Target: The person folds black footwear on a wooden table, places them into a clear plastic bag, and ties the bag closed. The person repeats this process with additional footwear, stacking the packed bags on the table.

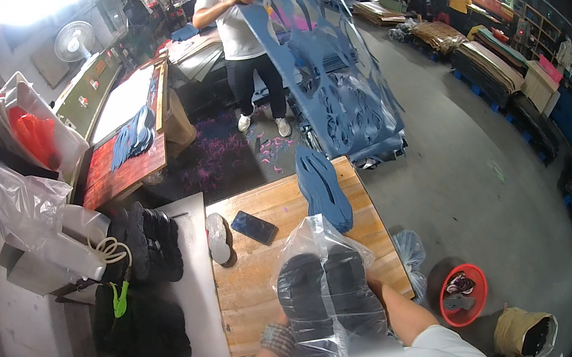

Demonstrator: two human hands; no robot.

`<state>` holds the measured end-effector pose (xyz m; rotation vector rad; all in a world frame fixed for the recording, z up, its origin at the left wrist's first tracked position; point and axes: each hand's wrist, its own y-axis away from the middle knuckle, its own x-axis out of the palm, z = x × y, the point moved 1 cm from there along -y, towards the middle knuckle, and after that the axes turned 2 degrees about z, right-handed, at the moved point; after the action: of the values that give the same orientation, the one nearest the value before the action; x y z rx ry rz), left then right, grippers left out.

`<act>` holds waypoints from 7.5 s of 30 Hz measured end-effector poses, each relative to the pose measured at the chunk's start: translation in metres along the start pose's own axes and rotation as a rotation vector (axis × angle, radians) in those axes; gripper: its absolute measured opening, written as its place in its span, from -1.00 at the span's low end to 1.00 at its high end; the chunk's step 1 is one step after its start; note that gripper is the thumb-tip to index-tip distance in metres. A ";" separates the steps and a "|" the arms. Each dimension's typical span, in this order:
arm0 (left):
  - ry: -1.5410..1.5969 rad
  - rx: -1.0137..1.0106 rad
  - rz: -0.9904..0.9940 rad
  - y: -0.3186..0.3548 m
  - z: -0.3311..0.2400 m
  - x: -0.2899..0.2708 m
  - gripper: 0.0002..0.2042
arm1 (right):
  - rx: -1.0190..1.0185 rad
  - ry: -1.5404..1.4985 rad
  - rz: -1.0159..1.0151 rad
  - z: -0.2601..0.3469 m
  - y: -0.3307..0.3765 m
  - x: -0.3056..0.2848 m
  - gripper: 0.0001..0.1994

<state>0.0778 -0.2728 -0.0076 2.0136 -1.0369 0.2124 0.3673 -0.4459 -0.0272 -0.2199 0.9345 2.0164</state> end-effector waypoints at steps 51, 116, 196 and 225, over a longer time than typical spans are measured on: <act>-0.366 0.681 -0.210 0.091 -0.134 0.005 -0.78 | -1.675 0.417 0.325 0.117 0.161 -0.042 -0.81; -1.138 2.059 -0.789 0.333 -0.299 0.188 -0.85 | -0.985 -1.158 1.437 0.293 0.194 -0.161 -0.68; -1.940 0.010 0.401 0.203 -0.117 0.128 -0.60 | -0.842 0.196 0.215 0.082 0.136 0.086 -0.45; -0.836 -0.287 0.027 0.121 -0.164 0.100 -0.74 | -1.483 0.508 -0.057 0.142 0.228 0.038 -0.65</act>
<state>0.0876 -0.2470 0.2179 1.8286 -1.4859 -0.7880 0.1935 -0.3991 0.1759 -1.5511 -0.4997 2.2362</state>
